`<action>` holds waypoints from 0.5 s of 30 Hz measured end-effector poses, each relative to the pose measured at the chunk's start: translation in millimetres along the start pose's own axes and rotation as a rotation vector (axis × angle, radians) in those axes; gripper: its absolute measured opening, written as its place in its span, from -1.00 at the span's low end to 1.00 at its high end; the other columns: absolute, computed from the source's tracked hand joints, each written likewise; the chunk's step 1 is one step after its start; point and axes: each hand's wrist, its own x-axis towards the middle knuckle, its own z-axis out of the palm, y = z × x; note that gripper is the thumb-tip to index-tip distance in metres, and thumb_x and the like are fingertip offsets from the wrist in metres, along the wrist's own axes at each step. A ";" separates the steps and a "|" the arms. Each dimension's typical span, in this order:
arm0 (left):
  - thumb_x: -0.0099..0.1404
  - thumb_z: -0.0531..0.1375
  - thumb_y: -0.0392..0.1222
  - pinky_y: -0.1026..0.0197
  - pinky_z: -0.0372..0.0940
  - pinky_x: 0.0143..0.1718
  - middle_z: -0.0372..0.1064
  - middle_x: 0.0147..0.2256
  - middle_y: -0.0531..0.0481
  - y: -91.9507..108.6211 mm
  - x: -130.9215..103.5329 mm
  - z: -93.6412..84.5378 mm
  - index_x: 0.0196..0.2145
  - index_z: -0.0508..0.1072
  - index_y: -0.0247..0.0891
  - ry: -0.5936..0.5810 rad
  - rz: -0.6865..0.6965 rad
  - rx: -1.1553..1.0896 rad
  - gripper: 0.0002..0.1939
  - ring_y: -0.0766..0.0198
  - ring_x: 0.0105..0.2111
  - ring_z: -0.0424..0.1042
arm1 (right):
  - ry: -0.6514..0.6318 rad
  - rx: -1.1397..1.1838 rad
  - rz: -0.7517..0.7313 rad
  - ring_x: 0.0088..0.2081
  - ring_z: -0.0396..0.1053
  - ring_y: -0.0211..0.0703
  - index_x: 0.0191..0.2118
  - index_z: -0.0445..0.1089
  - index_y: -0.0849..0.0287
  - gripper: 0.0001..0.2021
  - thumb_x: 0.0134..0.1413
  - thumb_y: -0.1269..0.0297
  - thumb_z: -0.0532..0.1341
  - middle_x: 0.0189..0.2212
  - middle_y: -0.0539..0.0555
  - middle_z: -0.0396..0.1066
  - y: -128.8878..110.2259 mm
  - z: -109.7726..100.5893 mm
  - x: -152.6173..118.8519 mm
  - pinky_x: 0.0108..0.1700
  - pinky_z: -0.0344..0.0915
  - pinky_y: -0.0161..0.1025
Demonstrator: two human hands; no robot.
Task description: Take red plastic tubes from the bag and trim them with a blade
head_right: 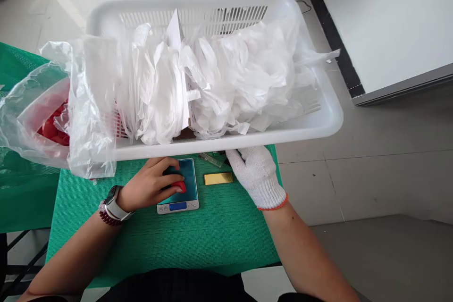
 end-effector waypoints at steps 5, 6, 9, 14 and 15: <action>0.39 0.19 -0.16 0.10 0.38 -0.16 0.49 -0.20 -0.11 9.1 0.6 -2.2 -0.16 0.51 -0.22 0.126 0.001 -0.053 -0.86 0.16 -0.21 0.43 | -0.107 -0.217 0.044 -0.19 0.50 0.08 -0.25 0.58 0.13 -0.72 0.19 0.09 0.18 -0.28 0.13 0.56 -0.4 -18.0 -9.8 -0.19 0.36 -0.09; 0.39 0.20 -0.16 0.11 0.39 -0.18 0.50 -0.22 -0.10 11.4 -1.6 -2.2 -0.14 0.50 -0.23 0.153 -0.008 -0.091 -0.86 0.17 -0.23 0.44 | -0.163 -0.241 0.084 -0.19 0.50 0.07 -0.21 0.58 0.11 -0.70 0.18 0.06 0.18 -0.24 0.12 0.56 0.9 -20.6 -12.6 -0.21 0.36 -0.09; 0.38 0.21 -0.18 0.16 0.43 -0.21 0.52 -0.23 -0.09 19.5 -11.8 1.2 -0.10 0.48 -0.23 0.255 -0.087 -0.250 -0.85 0.20 -0.23 0.48 | -0.305 -0.280 0.170 -0.11 0.48 0.09 -0.01 0.51 0.03 -0.63 0.19 -0.01 0.15 -0.06 0.09 0.53 3.1 -25.5 -19.0 -0.23 0.34 -0.10; 0.34 0.26 -0.13 0.25 0.42 -0.38 0.52 -0.30 -0.05 25.6 -30.4 18.6 -0.18 0.50 -0.23 0.500 -0.286 -0.350 -0.85 0.31 -0.40 0.47 | -0.434 -0.368 0.223 -0.11 0.46 0.09 0.12 0.40 -0.04 -0.59 0.22 0.02 0.10 0.01 0.12 0.46 -7.6 -29.5 -26.7 -0.27 0.30 -0.14; 0.32 0.28 -0.12 0.25 0.43 -0.39 0.53 -0.31 -0.06 25.0 -32.8 22.2 -0.18 0.51 -0.24 0.554 -0.330 -0.370 -0.83 0.31 -0.41 0.49 | -0.445 -0.400 0.221 -0.13 0.46 0.08 0.12 0.39 -0.03 -0.60 0.22 0.05 0.10 0.01 0.14 0.45 -10.5 -30.0 -28.9 -0.28 0.29 -0.15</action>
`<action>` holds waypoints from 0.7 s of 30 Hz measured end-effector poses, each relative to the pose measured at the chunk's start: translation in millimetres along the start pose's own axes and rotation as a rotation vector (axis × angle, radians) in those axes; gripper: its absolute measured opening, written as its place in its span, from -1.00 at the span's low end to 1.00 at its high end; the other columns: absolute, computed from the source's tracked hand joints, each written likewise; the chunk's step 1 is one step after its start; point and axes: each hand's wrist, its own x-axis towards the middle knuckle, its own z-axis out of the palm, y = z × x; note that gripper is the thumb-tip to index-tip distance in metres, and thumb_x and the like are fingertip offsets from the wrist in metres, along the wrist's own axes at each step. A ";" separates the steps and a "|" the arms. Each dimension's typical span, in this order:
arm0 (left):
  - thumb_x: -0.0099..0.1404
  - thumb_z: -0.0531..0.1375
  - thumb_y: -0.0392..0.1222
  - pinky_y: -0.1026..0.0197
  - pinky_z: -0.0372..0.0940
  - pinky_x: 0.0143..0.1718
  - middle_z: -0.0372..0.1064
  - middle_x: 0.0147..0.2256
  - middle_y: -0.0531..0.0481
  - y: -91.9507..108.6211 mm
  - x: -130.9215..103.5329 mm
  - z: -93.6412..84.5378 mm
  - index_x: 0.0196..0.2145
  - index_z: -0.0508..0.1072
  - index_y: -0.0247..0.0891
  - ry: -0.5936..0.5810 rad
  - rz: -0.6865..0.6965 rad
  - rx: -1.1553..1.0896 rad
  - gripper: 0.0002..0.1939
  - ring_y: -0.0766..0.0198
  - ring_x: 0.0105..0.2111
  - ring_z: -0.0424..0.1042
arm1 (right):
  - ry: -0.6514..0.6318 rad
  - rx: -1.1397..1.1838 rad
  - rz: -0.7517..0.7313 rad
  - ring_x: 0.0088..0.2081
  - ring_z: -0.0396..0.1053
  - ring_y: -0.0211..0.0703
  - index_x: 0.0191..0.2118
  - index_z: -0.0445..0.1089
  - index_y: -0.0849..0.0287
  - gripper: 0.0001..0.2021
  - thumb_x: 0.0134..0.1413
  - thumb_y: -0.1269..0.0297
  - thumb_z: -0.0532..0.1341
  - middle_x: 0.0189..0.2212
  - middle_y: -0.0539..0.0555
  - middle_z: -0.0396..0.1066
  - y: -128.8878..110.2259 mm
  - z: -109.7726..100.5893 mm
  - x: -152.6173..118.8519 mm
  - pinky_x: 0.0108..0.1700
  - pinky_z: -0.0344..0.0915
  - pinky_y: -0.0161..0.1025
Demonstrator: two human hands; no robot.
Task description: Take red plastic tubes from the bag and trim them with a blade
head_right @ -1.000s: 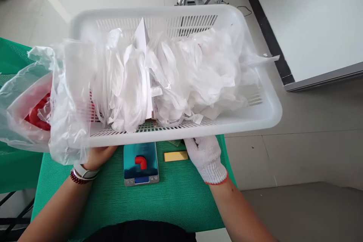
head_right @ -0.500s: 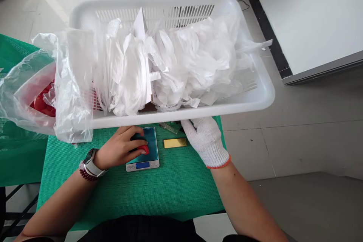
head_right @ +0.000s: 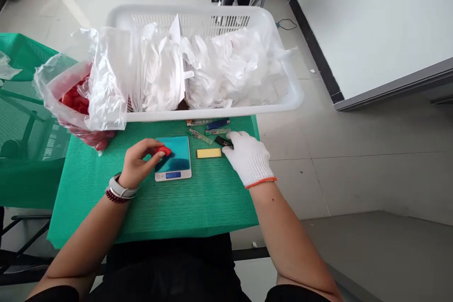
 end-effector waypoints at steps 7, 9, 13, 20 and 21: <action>0.24 0.34 -0.02 0.24 0.49 -0.36 0.55 -0.29 -0.09 0.3 -8.0 6.5 -0.18 0.50 -0.27 0.116 -0.162 -0.150 -0.70 0.27 -0.38 0.57 | 0.142 -0.233 -0.137 -0.20 0.45 0.04 0.00 0.42 0.22 -0.65 0.30 0.25 -0.02 -0.15 0.27 0.43 -7.2 17.9 -11.3 -0.26 0.24 -0.17; 0.24 0.34 -0.02 0.25 0.50 -0.36 0.55 -0.28 -0.09 6.7 -12.0 9.0 -0.18 0.50 -0.28 0.114 -0.150 -0.142 -0.70 0.27 -0.38 0.57 | 0.191 -0.263 -0.149 -0.21 0.44 0.04 -0.04 0.41 0.31 -0.66 0.30 0.33 -0.05 -0.19 0.31 0.42 -7.6 25.3 -8.6 -0.24 0.23 -0.16; 0.24 0.33 -0.03 0.24 0.52 -0.34 0.56 -0.27 -0.08 17.1 -28.4 13.3 -0.17 0.49 -0.28 0.117 -0.149 -0.134 -0.69 0.28 -0.37 0.58 | 0.257 -0.178 -0.106 -0.21 0.44 0.07 -0.06 0.42 0.31 -0.70 0.22 0.34 0.03 -0.18 0.34 0.42 -2.9 32.5 -2.9 -0.25 0.24 -0.14; 0.25 0.33 -0.02 0.22 0.54 -0.31 0.57 -0.27 -0.11 12.6 -50.5 16.5 -0.16 0.46 -0.31 0.165 -0.175 -0.204 -0.67 0.25 -0.33 0.61 | 0.560 0.636 -0.136 -0.15 0.44 -0.05 0.00 0.37 0.20 -0.70 0.26 0.22 0.06 -0.12 0.20 0.47 -4.4 42.6 -41.8 -0.08 0.36 -0.09; 0.24 0.34 -0.01 0.22 0.54 -0.30 0.57 -0.26 -0.11 11.0 -50.5 17.5 -0.17 0.46 -0.31 0.168 -0.175 -0.209 -0.67 0.24 -0.33 0.61 | 0.559 0.789 -0.192 -0.15 0.44 -0.10 0.01 0.35 0.17 -0.71 0.28 0.21 0.05 -0.11 0.16 0.46 -10.3 45.5 -51.0 -0.06 0.38 -0.11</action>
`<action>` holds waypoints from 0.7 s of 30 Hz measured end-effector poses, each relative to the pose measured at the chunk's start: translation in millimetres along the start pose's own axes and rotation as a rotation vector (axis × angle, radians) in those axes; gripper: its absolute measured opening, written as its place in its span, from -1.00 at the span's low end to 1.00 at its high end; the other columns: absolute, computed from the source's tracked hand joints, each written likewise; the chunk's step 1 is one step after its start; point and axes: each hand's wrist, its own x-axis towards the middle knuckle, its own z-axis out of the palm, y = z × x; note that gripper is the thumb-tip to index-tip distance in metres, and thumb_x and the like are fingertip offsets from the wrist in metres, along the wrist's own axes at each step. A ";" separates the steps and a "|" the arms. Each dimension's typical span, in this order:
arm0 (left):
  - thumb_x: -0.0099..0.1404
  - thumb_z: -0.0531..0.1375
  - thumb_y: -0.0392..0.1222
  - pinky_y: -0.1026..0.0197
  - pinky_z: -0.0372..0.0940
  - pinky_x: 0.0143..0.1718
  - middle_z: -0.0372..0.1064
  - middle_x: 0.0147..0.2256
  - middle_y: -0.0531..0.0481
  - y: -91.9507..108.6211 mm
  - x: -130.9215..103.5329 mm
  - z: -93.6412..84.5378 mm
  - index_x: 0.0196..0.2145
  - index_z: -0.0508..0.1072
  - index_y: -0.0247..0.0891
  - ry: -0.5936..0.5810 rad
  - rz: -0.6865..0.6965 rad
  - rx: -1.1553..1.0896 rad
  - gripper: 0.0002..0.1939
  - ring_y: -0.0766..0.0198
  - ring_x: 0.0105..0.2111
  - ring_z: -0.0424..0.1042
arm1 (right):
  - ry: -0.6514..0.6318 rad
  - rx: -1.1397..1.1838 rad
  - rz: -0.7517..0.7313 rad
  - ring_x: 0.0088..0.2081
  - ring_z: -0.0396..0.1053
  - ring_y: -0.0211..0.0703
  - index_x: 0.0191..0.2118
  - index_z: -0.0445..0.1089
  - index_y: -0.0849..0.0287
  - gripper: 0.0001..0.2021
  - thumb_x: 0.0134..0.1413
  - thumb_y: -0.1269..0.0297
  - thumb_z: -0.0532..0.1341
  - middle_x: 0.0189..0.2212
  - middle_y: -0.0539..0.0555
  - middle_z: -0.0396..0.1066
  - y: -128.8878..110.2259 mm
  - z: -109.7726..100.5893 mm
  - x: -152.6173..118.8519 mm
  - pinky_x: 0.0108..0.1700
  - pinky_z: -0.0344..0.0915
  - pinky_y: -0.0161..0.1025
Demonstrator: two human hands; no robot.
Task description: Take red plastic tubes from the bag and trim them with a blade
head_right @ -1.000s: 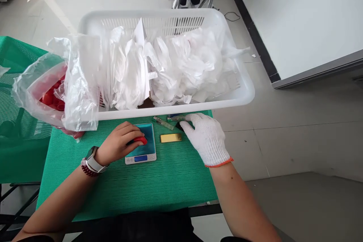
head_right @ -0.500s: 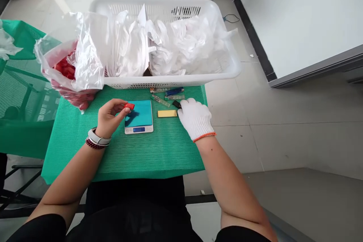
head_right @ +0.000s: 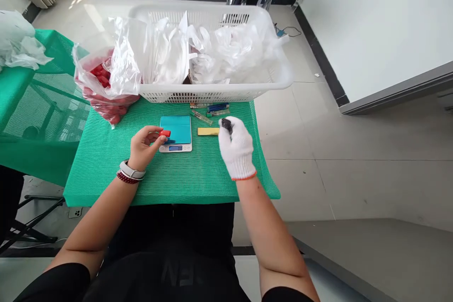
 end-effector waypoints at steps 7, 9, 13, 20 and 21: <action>0.26 0.31 0.01 0.23 0.52 -0.34 0.56 -0.29 -0.13 -9.1 1.5 6.3 -0.19 0.41 -0.30 -0.082 -0.024 -0.051 -0.67 0.19 -0.32 0.62 | -0.064 0.676 0.034 -0.36 0.36 -0.28 -0.06 0.26 0.11 -0.80 0.23 0.33 0.03 -0.32 -0.01 0.37 -32.2 43.7 -42.3 -0.26 0.41 -0.24; 0.28 0.29 0.01 0.23 0.52 -0.36 0.55 -0.28 -0.13 -11.1 0.5 5.8 -0.18 0.41 -0.29 -0.108 -0.006 -0.033 -0.68 0.19 -0.32 0.62 | -0.052 0.699 0.073 -0.39 0.34 -0.28 -0.06 0.27 0.12 -0.81 0.22 0.29 0.06 -0.34 0.00 0.37 -31.6 56.6 -46.4 -0.30 0.39 -0.25; 0.29 0.28 -0.01 0.23 0.51 -0.35 0.53 -0.25 -0.12 -12.2 0.2 4.6 -0.17 0.41 -0.28 -0.123 0.054 0.005 -0.70 0.21 -0.33 0.61 | -0.091 0.681 0.091 -0.40 0.34 -0.26 -0.06 0.33 0.13 -0.69 0.26 0.03 0.07 -0.34 0.04 0.39 -23.4 69.3 -50.8 -0.32 0.37 -0.24; 0.28 0.27 -0.01 0.25 0.46 -0.38 0.51 -0.31 -0.06 -7.8 1.5 6.3 -0.21 0.43 -0.25 -0.159 0.169 0.099 -0.74 0.29 -0.38 0.54 | -0.206 0.762 0.122 -0.46 0.30 -0.21 -0.37 0.36 0.12 -0.39 0.13 -0.38 -0.05 -0.45 0.06 0.38 -23.1 67.3 -48.9 -0.43 0.30 -0.23; 0.28 0.27 -0.02 0.25 0.44 -0.40 0.51 -0.32 -0.04 -7.1 1.6 6.1 -0.21 0.43 -0.25 -0.151 0.200 0.126 -0.75 0.31 -0.40 0.51 | -0.208 0.765 0.125 -0.49 0.28 -0.22 -0.39 0.35 0.12 -0.40 0.12 -0.38 -0.03 -0.48 0.05 0.37 -24.3 66.7 -48.5 -0.43 0.30 -0.23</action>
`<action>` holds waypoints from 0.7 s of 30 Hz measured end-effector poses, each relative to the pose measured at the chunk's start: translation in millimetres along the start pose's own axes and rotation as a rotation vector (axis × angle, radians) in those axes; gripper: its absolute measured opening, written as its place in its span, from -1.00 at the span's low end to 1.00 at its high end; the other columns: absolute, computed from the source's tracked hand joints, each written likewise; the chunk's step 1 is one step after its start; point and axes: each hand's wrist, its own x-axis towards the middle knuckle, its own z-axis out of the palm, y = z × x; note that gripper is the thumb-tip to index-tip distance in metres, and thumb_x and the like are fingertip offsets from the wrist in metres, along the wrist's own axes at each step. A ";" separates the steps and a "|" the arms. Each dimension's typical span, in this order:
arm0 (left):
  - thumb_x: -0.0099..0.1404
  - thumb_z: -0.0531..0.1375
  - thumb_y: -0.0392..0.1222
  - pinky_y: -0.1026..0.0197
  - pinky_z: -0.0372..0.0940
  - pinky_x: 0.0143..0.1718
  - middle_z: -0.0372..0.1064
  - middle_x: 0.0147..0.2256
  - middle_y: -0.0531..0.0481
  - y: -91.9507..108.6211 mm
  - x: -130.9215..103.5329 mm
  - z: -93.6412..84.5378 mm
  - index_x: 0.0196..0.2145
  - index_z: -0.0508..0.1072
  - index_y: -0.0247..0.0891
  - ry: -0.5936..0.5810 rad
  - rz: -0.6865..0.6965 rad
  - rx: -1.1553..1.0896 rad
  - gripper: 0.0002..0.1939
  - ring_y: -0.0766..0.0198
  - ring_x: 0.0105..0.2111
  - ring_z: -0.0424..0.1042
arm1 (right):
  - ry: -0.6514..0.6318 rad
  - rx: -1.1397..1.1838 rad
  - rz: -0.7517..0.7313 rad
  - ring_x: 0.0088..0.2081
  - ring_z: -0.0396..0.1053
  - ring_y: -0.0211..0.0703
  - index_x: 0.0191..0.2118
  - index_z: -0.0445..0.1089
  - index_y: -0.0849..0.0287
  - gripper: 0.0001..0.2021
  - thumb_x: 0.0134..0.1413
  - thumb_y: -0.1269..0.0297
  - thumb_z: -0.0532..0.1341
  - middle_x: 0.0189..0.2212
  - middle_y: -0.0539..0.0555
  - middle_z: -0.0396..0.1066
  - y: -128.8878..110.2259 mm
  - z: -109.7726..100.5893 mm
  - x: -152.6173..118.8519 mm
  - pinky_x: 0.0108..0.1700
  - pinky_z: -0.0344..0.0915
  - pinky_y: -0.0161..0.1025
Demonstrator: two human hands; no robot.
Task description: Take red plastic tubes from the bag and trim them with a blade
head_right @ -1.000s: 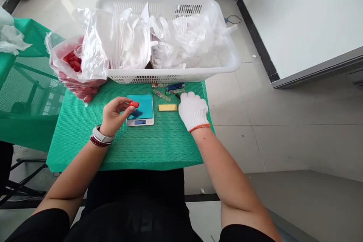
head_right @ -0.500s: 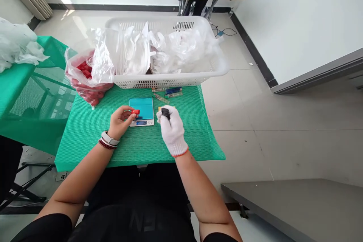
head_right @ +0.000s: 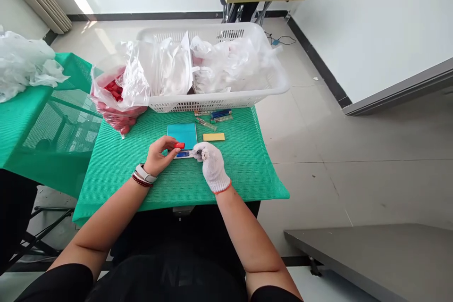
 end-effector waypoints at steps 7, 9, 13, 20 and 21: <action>0.31 0.24 -0.07 0.26 0.36 -0.39 0.45 -0.36 -0.01 1.4 -0.5 -2.0 -0.22 0.43 -0.26 0.035 0.142 0.105 -0.79 0.34 -0.44 0.39 | 0.011 -0.015 0.017 -0.52 0.25 -0.26 -0.42 0.36 0.13 -0.56 0.14 -0.17 0.05 -0.52 0.01 0.34 -4.9 0.8 -0.2 -0.44 0.28 -0.26; 0.32 0.23 -0.07 0.25 0.37 -0.37 0.46 -0.35 -0.02 1.5 -1.5 -1.8 -0.21 0.43 -0.26 0.015 0.163 0.129 -0.80 0.34 -0.43 0.39 | 0.010 -0.017 0.000 -0.52 0.23 -0.27 -0.41 0.36 0.14 -0.63 0.16 -0.06 0.06 -0.52 0.00 0.33 -4.4 0.5 -0.5 -0.44 0.28 -0.27; 0.33 0.22 -0.08 0.24 0.36 -0.37 0.47 -0.34 -0.03 4.2 -3.4 -1.2 -0.22 0.44 -0.25 -0.003 0.211 0.189 -0.82 0.33 -0.42 0.39 | -0.001 -0.045 -0.053 -0.50 0.25 -0.27 -0.39 0.39 0.16 -0.62 0.22 -0.01 0.02 -0.49 0.01 0.35 -3.0 -0.1 -1.4 -0.43 0.27 -0.28; 0.35 0.22 -0.14 0.21 0.40 -0.30 0.51 -0.26 -0.09 15.6 -7.1 1.1 -0.18 0.43 -0.24 -0.062 0.316 0.168 -0.86 0.28 -0.31 0.48 | 0.049 -0.149 -0.027 -0.41 0.40 -0.23 -0.19 0.47 0.15 -0.58 0.24 -0.02 -0.02 -0.32 0.08 0.49 -1.0 -0.4 -2.2 -0.41 0.35 -0.29; 0.35 0.22 -0.14 0.21 0.41 -0.29 0.51 -0.25 -0.09 16.9 -7.5 1.5 -0.16 0.43 -0.24 -0.067 0.323 0.159 -0.85 0.28 -0.30 0.49 | 0.051 -0.153 -0.034 -0.41 0.41 -0.23 -0.17 0.47 0.15 -0.58 0.25 -0.01 -0.01 -0.32 0.09 0.49 0.1 -0.5 -2.2 -0.40 0.36 -0.29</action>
